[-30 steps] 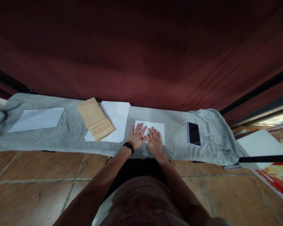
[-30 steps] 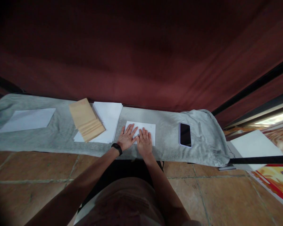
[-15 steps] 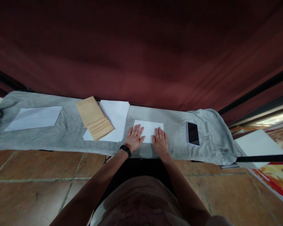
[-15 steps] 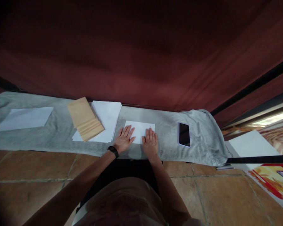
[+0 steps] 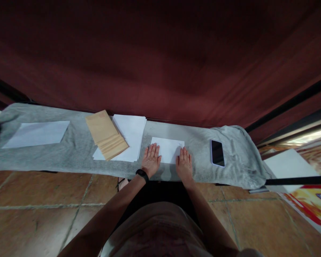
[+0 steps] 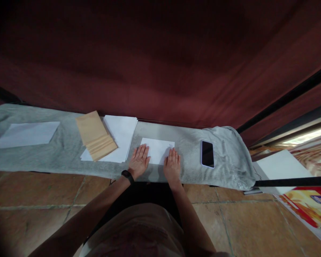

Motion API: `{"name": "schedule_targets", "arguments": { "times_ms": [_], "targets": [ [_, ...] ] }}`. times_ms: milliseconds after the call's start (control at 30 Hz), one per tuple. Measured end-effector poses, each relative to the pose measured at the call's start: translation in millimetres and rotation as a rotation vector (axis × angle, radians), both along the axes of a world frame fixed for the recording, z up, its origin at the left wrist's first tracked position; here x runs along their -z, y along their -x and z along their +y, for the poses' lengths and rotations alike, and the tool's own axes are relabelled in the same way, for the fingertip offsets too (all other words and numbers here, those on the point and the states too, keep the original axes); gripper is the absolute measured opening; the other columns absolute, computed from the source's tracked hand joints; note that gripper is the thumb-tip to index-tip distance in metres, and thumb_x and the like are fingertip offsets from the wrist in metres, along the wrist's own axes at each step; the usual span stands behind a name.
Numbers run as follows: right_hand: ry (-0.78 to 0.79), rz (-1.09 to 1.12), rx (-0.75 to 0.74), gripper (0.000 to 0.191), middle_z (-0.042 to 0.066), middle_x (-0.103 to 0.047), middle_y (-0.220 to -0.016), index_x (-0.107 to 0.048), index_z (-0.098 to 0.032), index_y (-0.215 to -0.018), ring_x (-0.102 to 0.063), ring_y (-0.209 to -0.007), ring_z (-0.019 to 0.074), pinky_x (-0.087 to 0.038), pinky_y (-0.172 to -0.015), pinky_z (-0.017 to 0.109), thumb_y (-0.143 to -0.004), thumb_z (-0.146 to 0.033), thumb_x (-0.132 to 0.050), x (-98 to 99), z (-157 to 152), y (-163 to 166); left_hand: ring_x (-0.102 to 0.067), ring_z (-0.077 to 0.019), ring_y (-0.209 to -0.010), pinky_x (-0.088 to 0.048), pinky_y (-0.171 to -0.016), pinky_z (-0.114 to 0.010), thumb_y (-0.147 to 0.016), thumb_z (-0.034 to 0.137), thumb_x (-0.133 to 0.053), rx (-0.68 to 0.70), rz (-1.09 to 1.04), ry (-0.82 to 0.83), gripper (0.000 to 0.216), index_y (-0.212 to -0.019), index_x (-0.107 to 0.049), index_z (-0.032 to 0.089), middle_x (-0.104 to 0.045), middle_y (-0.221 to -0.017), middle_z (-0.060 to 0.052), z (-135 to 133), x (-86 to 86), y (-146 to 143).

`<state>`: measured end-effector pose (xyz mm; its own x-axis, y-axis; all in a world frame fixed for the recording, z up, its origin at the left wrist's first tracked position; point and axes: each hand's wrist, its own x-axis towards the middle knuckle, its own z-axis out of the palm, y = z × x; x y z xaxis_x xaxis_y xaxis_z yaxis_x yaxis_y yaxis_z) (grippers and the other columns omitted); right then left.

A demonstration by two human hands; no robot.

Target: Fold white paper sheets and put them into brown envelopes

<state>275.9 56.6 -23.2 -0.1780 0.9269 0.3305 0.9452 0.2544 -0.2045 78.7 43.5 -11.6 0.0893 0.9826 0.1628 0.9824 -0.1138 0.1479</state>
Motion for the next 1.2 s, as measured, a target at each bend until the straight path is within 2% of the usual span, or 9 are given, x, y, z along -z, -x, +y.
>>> {"name": "schedule_targets", "arguments": {
  "times_ms": [100, 167, 433, 600, 833, 1067, 1200],
  "targets": [
    [0.048, 0.005, -0.147, 0.053, 0.019, -0.039, -0.160, -0.038, -0.006, -0.154, -0.037, -0.148, 0.0267, -0.032, -0.119, 0.047, -0.107, -0.027, -0.030, -2.7, -10, 19, -0.020, -0.0245, -0.156, -0.018, -0.128, -0.048, -0.104, 0.029, -0.030, 0.107, -0.017, -0.004, 0.057, -0.159, -0.030, 0.014, -0.028, -0.166, -0.010, -5, 0.2, -16],
    [0.064, -0.003, -0.183, 0.053, 0.017, -0.040, -0.159, -0.038, -0.008, -0.155, -0.037, -0.148, 0.0265, -0.030, -0.120, 0.047, -0.106, -0.029, -0.032, -2.3, -17, 26, -0.022, -0.0241, -0.155, -0.020, -0.127, -0.046, -0.103, 0.027, -0.030, 0.143, -0.023, 0.005, 0.056, -0.158, -0.032, 0.014, -0.030, -0.166, -0.010, -9, 1.9, -22],
    [-0.008, -0.037, -0.077, 0.055, 0.020, -0.041, -0.158, -0.037, -0.005, -0.155, -0.040, -0.147, 0.0282, -0.030, -0.120, 0.048, -0.107, -0.032, -0.031, 6.7, -21, 1, -0.025, -0.0249, -0.154, -0.024, -0.126, -0.045, -0.104, 0.036, -0.034, 0.101, -0.035, -0.030, 0.061, -0.159, -0.028, 0.009, -0.033, -0.164, -0.016, -25, 3.3, -3],
    [0.017, -0.033, -0.027, 0.055, 0.022, -0.041, -0.158, -0.036, -0.005, -0.155, -0.039, -0.147, 0.0304, -0.029, -0.120, 0.052, -0.106, -0.030, -0.032, 3.1, -20, 2, -0.023, -0.0269, -0.155, -0.022, -0.126, -0.046, -0.103, 0.042, -0.039, 0.122, -0.012, 0.000, 0.061, -0.158, -0.034, 0.016, -0.029, -0.166, -0.015, -30, -3.3, 2],
    [0.114, 0.017, -0.196, 0.051, 0.018, -0.042, -0.159, -0.041, -0.010, -0.154, -0.037, -0.149, 0.0271, -0.030, -0.120, 0.049, -0.106, -0.026, -0.034, -7.1, -7, 36, -0.021, -0.0279, -0.155, -0.022, -0.126, -0.049, -0.103, 0.038, -0.043, 0.139, -0.010, 0.000, 0.060, -0.159, -0.032, 0.021, -0.026, -0.167, -0.013, -30, -0.8, 1],
    [0.105, -0.009, -0.160, 0.051, 0.017, -0.038, -0.161, -0.044, -0.014, -0.153, -0.037, -0.148, 0.0306, -0.029, -0.120, 0.052, -0.105, -0.031, -0.041, -5.8, -5, 36, -0.021, -0.0275, -0.155, -0.020, -0.127, -0.048, -0.102, 0.039, -0.042, 0.131, -0.006, 0.018, 0.059, -0.158, -0.035, 0.019, -0.028, -0.166, -0.013, -31, -3.4, 1],
    [0.118, -0.024, -0.156, 0.052, 0.017, -0.035, -0.162, -0.042, -0.015, -0.154, -0.034, -0.150, 0.0305, -0.027, -0.121, 0.052, -0.106, -0.032, -0.041, -6.8, -5, 32, -0.021, -0.0249, -0.155, -0.019, -0.127, -0.048, -0.104, 0.035, -0.035, 0.148, -0.018, 0.029, 0.057, -0.157, -0.035, 0.017, -0.029, -0.166, -0.010, -24, -6.3, -5]
  ]
}}
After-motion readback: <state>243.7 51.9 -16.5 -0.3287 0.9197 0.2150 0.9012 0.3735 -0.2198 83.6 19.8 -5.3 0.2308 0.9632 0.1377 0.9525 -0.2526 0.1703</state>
